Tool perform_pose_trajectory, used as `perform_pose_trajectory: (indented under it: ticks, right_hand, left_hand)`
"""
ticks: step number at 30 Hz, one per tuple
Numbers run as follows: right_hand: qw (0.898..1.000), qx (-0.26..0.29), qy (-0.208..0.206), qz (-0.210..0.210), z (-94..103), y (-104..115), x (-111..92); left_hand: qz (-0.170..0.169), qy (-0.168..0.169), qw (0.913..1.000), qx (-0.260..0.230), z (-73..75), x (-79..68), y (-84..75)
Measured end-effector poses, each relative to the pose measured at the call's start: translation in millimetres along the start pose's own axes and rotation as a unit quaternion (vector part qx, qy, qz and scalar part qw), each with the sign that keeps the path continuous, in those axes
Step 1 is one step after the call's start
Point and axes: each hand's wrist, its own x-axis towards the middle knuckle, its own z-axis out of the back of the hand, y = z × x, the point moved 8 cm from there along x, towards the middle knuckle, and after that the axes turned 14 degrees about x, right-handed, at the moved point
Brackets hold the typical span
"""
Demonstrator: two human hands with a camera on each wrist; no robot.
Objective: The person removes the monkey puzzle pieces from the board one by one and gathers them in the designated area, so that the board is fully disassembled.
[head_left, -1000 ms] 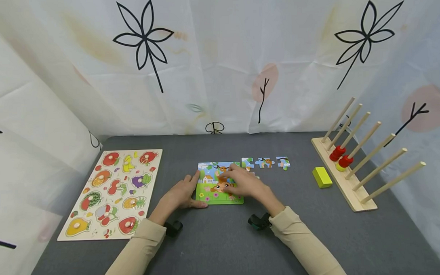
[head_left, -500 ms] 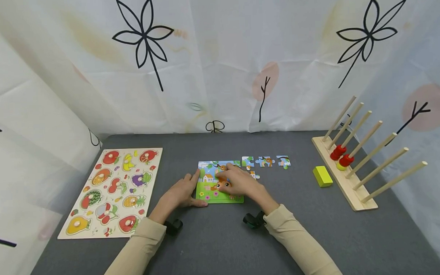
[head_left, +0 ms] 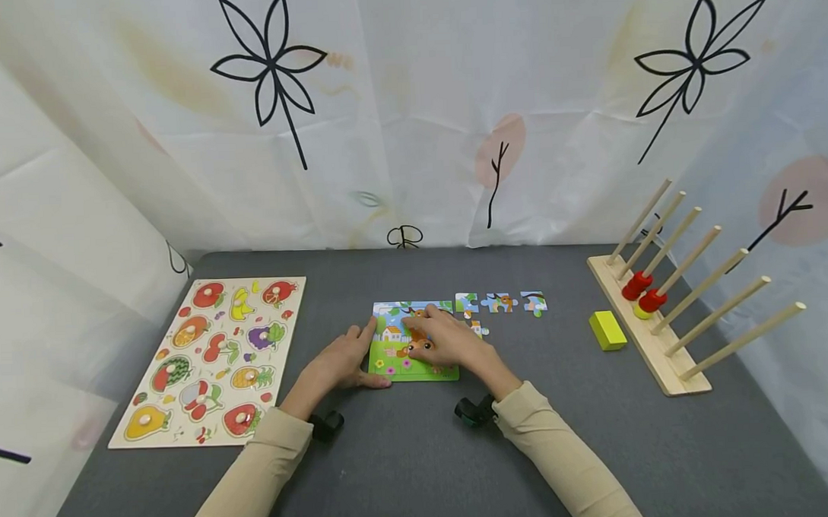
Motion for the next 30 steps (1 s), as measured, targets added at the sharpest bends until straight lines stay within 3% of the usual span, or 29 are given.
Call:
perform_pose_trajectory:
  ticks: [19, 30]
  right_hand:
    - [0.999, -0.020, 0.026, -0.028, -4.3, 0.4, 2.0]
    - [0.999, 0.003, 0.019, -0.029, -5.6, -0.7, -0.1]
  left_hand:
    - [0.002, 0.004, 1.0000, 0.002, 2.0, -0.1, -0.7]
    - [-0.001, 0.000, 1.0000, 0.004, 1.5, -1.8, -2.0]
